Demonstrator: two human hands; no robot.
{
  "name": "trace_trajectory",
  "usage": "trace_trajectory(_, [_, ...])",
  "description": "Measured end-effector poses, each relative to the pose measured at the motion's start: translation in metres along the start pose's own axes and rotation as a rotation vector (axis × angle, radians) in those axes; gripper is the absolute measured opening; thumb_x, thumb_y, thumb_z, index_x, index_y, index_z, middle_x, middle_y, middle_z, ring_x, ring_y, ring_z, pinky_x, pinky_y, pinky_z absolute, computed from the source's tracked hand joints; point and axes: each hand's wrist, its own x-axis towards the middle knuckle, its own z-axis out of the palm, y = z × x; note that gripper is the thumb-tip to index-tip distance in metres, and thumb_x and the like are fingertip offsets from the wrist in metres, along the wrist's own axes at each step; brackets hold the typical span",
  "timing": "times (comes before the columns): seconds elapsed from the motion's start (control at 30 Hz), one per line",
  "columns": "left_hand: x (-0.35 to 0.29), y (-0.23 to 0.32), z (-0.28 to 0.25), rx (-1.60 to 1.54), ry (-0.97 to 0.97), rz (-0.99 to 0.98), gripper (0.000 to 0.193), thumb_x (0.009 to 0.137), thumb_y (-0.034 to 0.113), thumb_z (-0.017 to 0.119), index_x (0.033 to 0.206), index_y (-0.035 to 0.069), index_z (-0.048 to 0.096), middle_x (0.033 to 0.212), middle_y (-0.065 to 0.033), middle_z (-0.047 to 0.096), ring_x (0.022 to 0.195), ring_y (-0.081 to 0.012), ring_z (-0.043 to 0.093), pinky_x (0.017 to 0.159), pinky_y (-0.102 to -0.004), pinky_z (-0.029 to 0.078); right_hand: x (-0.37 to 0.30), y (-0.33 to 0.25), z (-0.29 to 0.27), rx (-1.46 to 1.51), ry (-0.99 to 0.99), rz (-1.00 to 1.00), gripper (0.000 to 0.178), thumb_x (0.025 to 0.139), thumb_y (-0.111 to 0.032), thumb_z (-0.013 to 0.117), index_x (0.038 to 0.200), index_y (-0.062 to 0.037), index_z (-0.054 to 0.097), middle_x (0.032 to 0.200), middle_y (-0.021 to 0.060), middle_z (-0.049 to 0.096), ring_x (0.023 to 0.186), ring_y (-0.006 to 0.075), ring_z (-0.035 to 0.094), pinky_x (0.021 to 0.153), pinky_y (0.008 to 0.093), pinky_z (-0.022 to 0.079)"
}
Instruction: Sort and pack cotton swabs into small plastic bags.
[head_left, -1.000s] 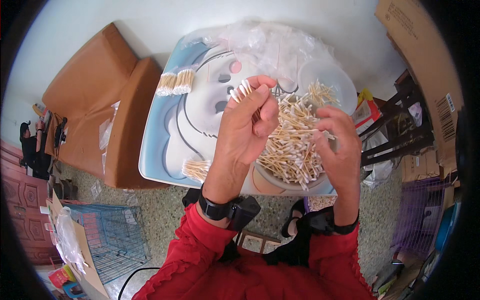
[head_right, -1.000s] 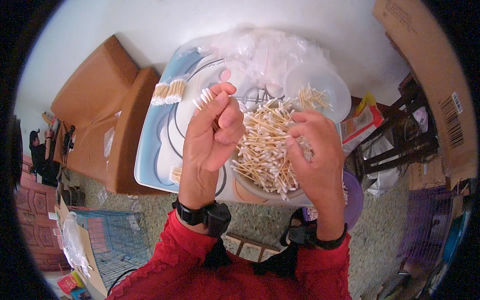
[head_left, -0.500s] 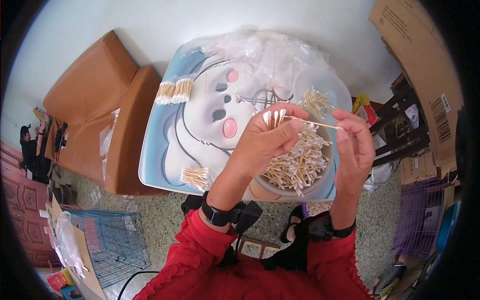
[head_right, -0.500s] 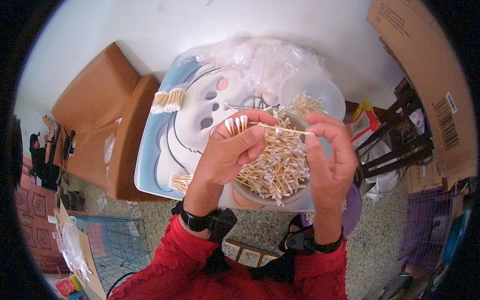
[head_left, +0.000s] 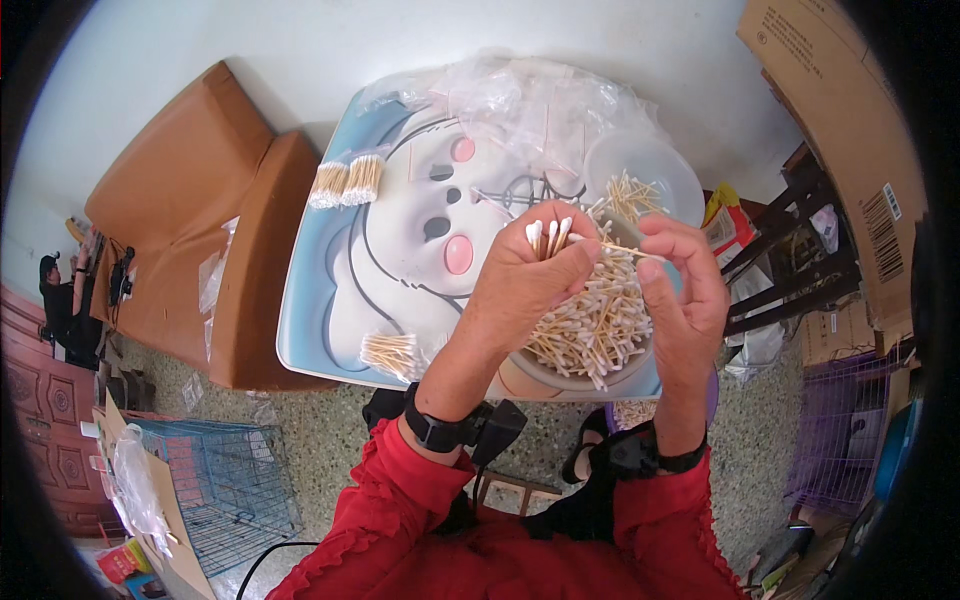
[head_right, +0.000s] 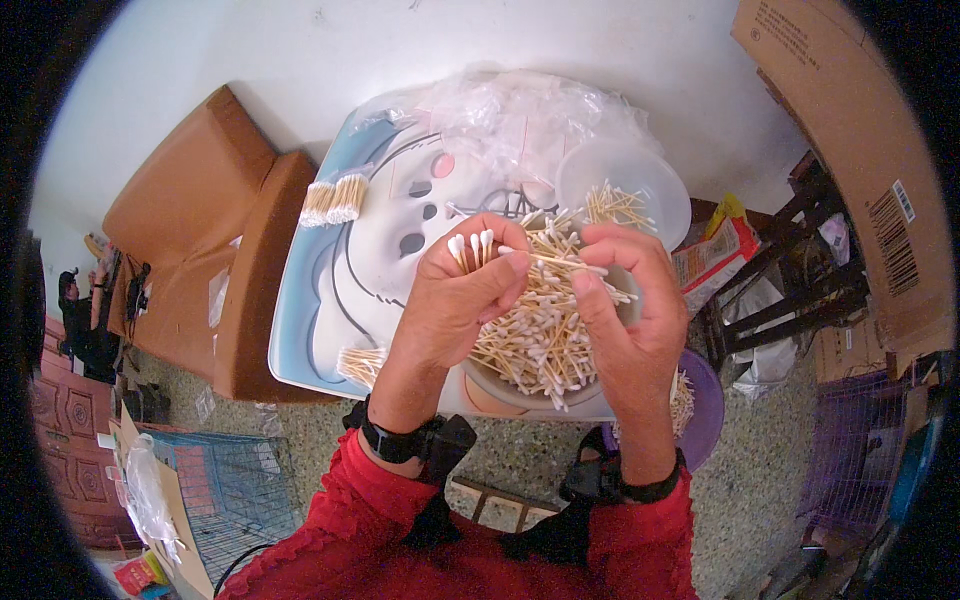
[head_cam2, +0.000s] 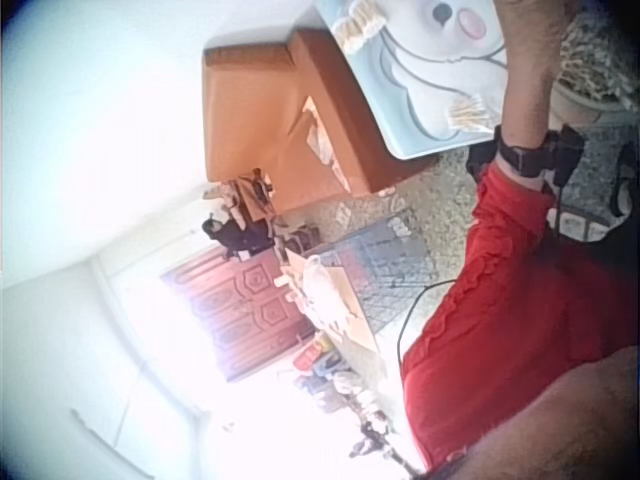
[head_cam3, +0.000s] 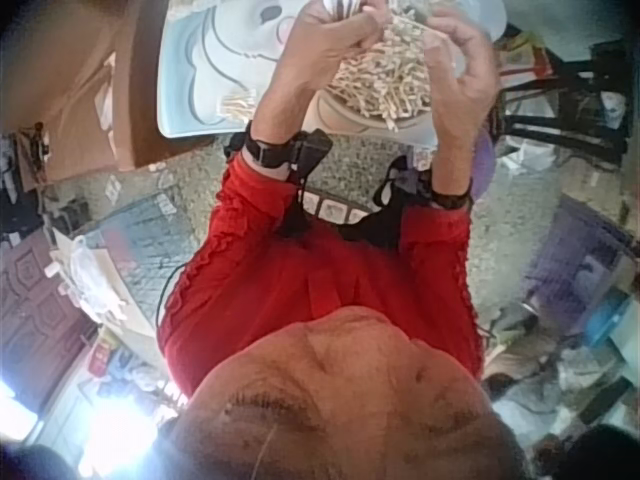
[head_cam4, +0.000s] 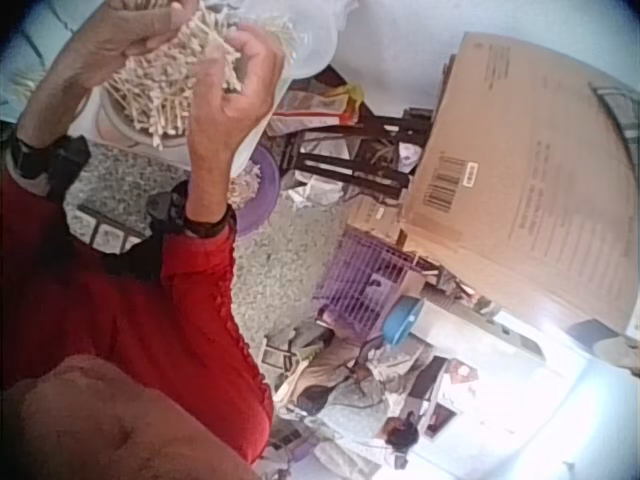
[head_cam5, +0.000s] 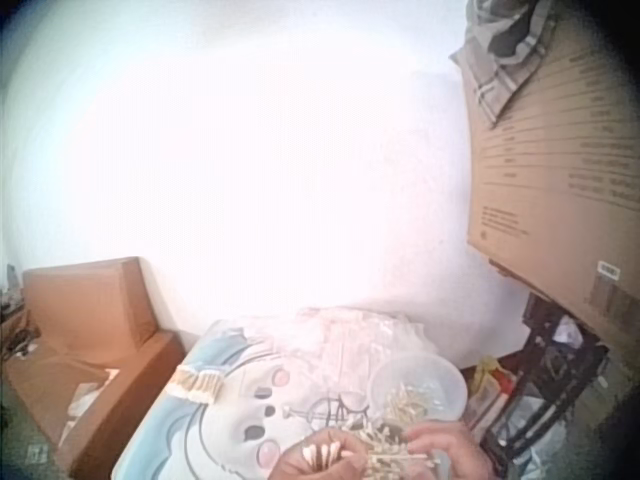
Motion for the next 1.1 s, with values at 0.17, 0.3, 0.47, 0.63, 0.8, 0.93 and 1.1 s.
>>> trace_trajectory(0.17, [0.0001, 0.0005, 0.0021, 0.01, 0.006, 0.017, 0.005, 0.082, 0.003, 0.056, 0.086, 0.003, 0.053, 0.06, 0.0033, 0.046, 0.047, -0.003, 0.039, 0.039, -0.0162, 0.026, 0.0006, 0.0012, 0.0018, -0.05, 0.011, -0.022, 0.007, 0.079, -0.005, 0.059, 0.085, -0.0013, 0.057, 0.098, 0.0106, 0.059, 0.094, 0.0189, 0.055, 0.085, 0.0298, 0.04])
trace_trajectory(0.3, [-0.0004, 0.0025, 0.002, 0.015, 0.007, 0.01, 0.006, 0.081, 0.003, 0.056, 0.086, 0.003, 0.053, 0.06, 0.0034, 0.046, 0.047, -0.0029, 0.039, 0.039, -0.0161, 0.025, 0.0003, 0.0, 0.0037, -0.034, 0.026, 0.006, 0.008, 0.08, -0.005, 0.059, 0.086, -0.0013, 0.057, 0.097, 0.0102, 0.06, 0.093, 0.0186, 0.055, 0.084, 0.0295, 0.04])
trace_trajectory(0.47, [-0.0011, 0.0018, 0.0013, -0.024, -0.002, -0.011, 0.007, 0.082, 0.004, 0.057, 0.087, 0.004, 0.053, 0.06, 0.0041, 0.045, 0.047, -0.0023, 0.038, 0.038, -0.016, 0.024, -0.0006, -0.0002, 0.0029, -0.018, 0.023, 0.015, 0.008, 0.08, -0.005, 0.059, 0.085, -0.0016, 0.056, 0.097, 0.0103, 0.06, 0.093, 0.0184, 0.055, 0.084, 0.0297, 0.041])
trace_trajectory(0.63, [-0.0014, 0.0003, 0.0047, -0.064, -0.018, -0.018, 0.007, 0.082, 0.003, 0.057, 0.088, 0.003, 0.054, 0.06, 0.0042, 0.045, 0.047, -0.0022, 0.038, 0.039, -0.0158, 0.024, -0.0008, -0.0015, 0.0025, -0.028, 0.017, -0.004, 0.007, 0.08, -0.005, 0.059, 0.084, -0.0016, 0.056, 0.097, 0.0102, 0.06, 0.093, 0.018, 0.055, 0.084, 0.0295, 0.041])
trace_trajectory(0.8, [-0.0015, -0.0004, 0.0061, -0.062, -0.02, -0.027, 0.01, 0.081, 0.003, 0.059, 0.09, 0.003, 0.054, 0.06, 0.0042, 0.046, 0.048, -0.0022, 0.038, 0.039, -0.0156, 0.024, -0.0011, -0.0037, 0.0035, -0.016, 0.004, -0.009, 0.008, 0.078, -0.002, 0.058, 0.085, -0.0017, 0.054, 0.099, 0.0106, 0.06, 0.094, 0.0183, 0.055, 0.085, 0.0297, 0.041])
trace_trajectory(0.93, [-0.0016, -0.0008, 0.006, -0.1, -0.009, -0.011, 0.01, 0.081, 0.005, 0.06, 0.089, 0.003, 0.055, 0.06, 0.0037, 0.046, 0.048, -0.0023, 0.038, 0.039, -0.0155, 0.024, -0.0023, -0.0048, 0.0058, -0.016, -0.023, -0.026, 0.009, 0.077, 0.0, 0.057, 0.085, -0.0017, 0.053, 0.099, 0.0111, 0.059, 0.094, 0.0189, 0.055, 0.085, 0.0298, 0.04])
trace_trajectory(1.1, [-0.0018, -0.0014, 0.0044, -0.131, -0.017, 0.006, 0.01, 0.082, 0.006, 0.06, 0.089, 0.003, 0.055, 0.06, 0.0033, 0.046, 0.048, -0.0024, 0.038, 0.039, -0.0155, 0.024, -0.0043, -0.0032, 0.0094, -0.012, -0.044, -0.019, 0.01, 0.074, 0.001, 0.056, 0.083, -0.002, 0.052, 0.098, 0.0124, 0.059, 0.095, 0.0212, 0.056, 0.085, 0.0307, 0.041])
